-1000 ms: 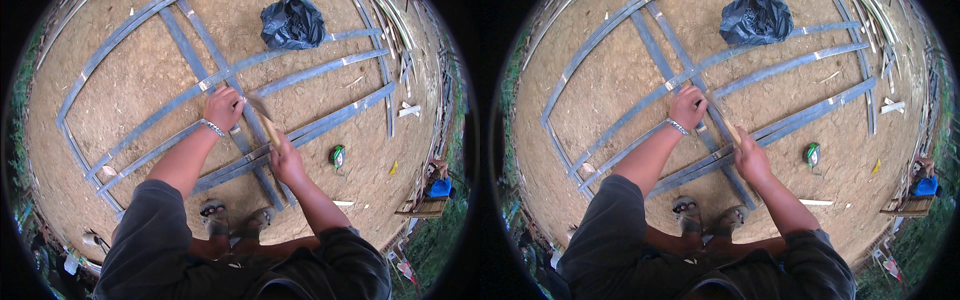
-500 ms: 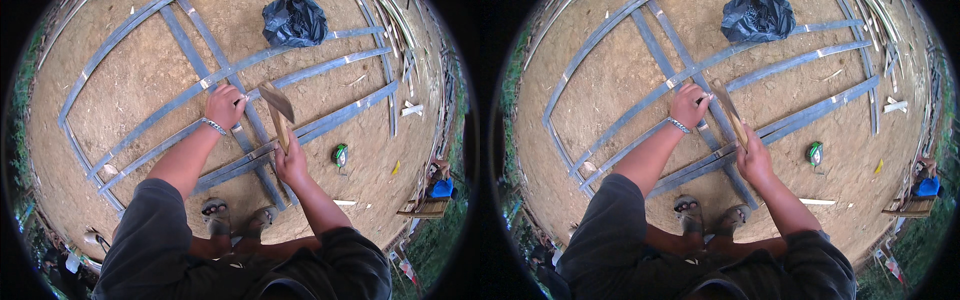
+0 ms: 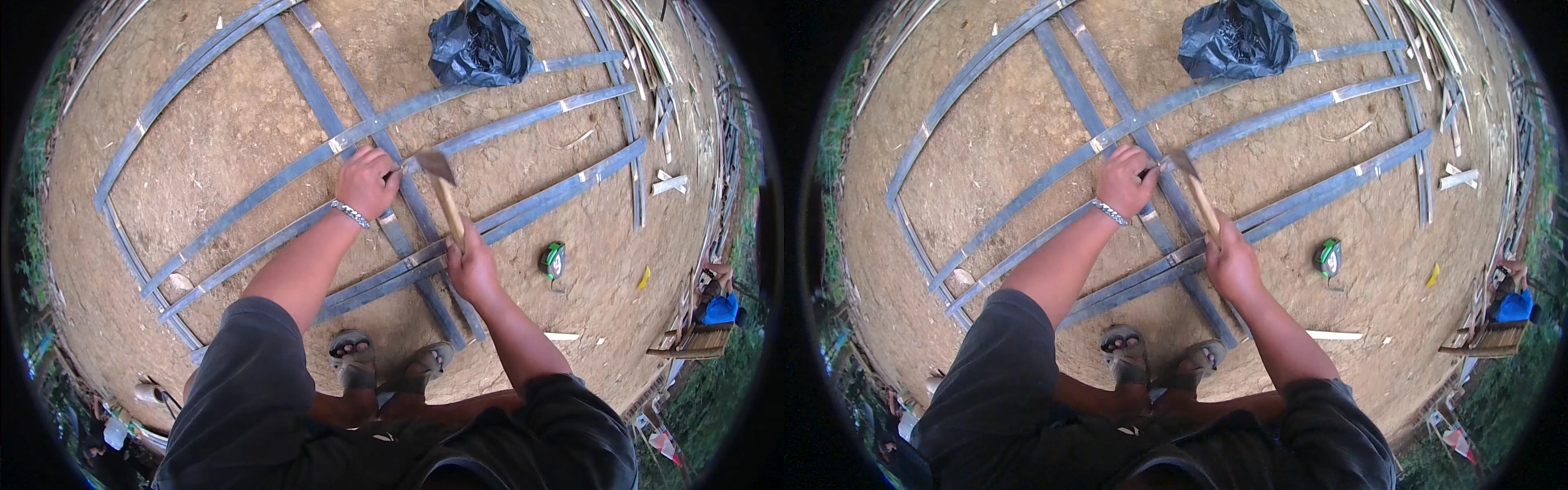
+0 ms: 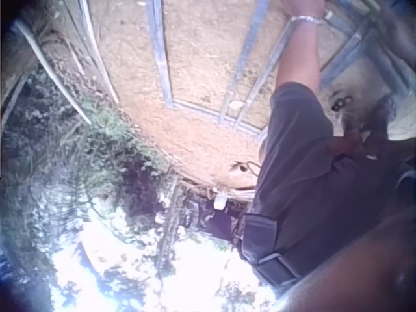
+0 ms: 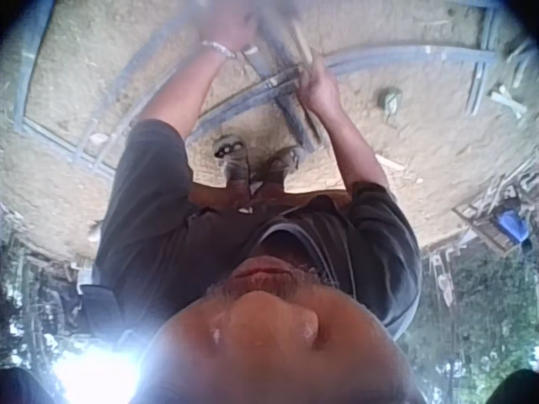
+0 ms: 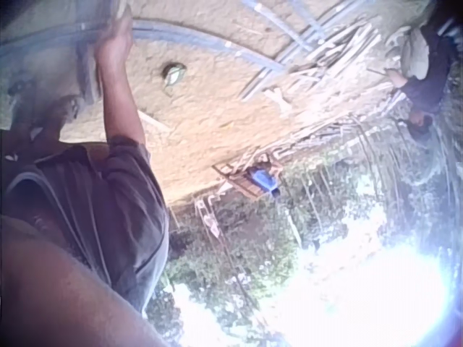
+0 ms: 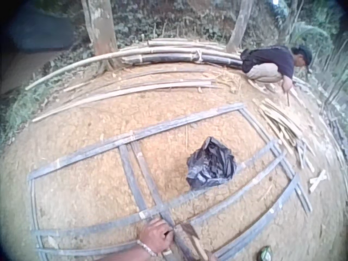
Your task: The person constructs a rectangular bamboo frame on the ground. They use a hammer to drive nails into the intersections of the bamboo strips to secure the structure. The person also arranges additional bamboo pieces to form a grid pattern within the frame.
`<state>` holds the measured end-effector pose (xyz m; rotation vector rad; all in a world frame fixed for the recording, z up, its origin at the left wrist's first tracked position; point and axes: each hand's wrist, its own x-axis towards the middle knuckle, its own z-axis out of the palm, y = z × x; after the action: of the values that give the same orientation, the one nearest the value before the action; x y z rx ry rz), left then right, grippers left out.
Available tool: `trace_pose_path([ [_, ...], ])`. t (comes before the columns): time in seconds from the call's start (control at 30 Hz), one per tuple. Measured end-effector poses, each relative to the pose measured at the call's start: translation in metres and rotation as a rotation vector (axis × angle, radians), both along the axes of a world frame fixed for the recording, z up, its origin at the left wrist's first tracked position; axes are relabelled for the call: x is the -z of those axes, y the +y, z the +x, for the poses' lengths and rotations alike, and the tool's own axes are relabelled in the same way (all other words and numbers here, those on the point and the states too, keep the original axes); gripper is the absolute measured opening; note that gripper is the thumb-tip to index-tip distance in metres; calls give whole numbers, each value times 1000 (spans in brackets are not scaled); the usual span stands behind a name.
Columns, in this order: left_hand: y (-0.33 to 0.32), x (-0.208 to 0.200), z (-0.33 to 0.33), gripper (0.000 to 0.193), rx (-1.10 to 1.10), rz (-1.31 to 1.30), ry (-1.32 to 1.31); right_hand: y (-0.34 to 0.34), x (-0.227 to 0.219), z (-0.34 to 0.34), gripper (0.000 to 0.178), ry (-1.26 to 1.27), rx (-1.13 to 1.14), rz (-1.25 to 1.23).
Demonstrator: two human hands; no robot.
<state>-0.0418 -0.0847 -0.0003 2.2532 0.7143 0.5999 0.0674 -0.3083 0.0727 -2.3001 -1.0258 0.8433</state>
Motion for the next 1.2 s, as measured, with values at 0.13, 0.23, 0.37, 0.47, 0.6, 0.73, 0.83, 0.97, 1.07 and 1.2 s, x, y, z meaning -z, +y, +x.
trace_pose_path([
  [0.13,-1,4,0,12,-11,8,-31,24,3,13,54,11,123,109],
  [0.23,-1,0,1,10,-16,-18,44,66,6,29,59,4,239,150],
  [0.37,-4,0,0,9,-82,3,-50,121,10,50,76,-129,374,64],
  [0.47,-1,9,-2,12,-160,16,-165,133,19,55,82,-170,440,-10],
  [0.6,-9,1,5,23,-517,263,-64,134,28,56,84,-149,461,-7],
  [0.73,-1,16,15,43,-965,268,98,135,27,58,88,-181,387,7],
  [0.83,4,17,21,54,-881,138,395,137,26,58,90,-171,390,-10],
  [0.97,0,4,33,55,-748,82,466,121,30,65,80,-110,346,25],
  [1.07,3,3,27,53,-750,79,549,85,4,47,65,39,127,239],
  [1.2,4,6,29,52,-739,84,585,23,-14,21,54,22,-111,10],
])
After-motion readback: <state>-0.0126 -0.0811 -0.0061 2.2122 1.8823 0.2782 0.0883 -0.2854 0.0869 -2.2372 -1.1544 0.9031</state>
